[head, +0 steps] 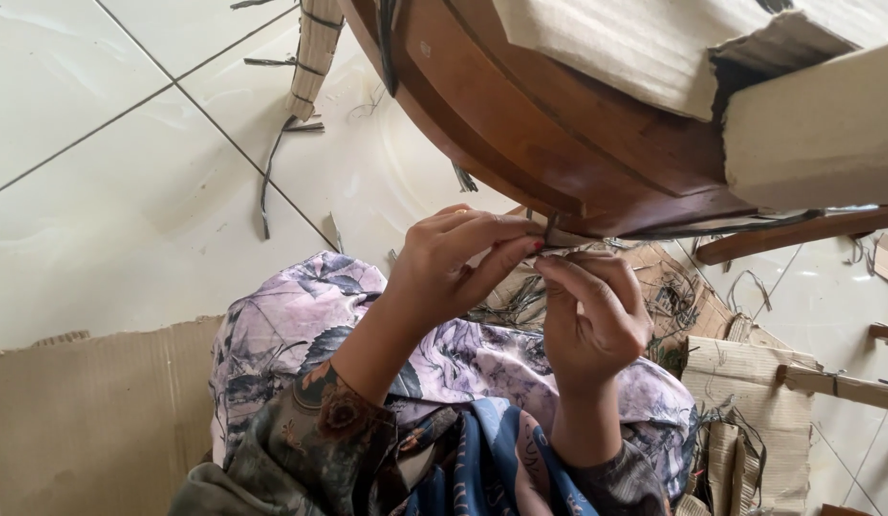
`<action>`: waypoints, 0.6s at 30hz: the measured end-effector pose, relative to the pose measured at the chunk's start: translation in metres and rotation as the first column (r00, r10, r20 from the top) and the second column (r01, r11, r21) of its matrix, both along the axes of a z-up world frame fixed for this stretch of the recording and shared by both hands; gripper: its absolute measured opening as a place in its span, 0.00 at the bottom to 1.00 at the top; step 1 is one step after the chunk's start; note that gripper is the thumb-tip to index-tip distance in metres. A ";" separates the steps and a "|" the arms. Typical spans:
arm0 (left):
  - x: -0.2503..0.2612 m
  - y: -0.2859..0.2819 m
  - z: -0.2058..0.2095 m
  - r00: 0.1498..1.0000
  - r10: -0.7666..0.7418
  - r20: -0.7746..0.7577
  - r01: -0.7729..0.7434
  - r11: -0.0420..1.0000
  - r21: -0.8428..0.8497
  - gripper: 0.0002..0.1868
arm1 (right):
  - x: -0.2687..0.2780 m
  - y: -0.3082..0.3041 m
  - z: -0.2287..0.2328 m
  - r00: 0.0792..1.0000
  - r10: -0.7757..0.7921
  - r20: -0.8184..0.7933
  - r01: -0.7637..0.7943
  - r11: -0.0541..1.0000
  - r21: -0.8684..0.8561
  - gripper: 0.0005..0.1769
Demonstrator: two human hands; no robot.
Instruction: Wrapping wooden furniture legs with cardboard and securing them with wire for protection.
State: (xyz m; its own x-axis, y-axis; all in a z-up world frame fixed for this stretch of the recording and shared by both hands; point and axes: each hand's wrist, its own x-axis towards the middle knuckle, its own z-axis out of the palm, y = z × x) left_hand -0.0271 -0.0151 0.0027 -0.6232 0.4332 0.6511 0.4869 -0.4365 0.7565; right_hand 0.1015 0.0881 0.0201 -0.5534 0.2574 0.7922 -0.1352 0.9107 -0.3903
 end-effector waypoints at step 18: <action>-0.004 -0.002 -0.009 0.874 0.282 -0.396 -0.280 0.958 0.064 0.04 | -0.018 -0.006 -0.007 0.989 -0.057 -0.134 0.063 0.997 0.037 0.07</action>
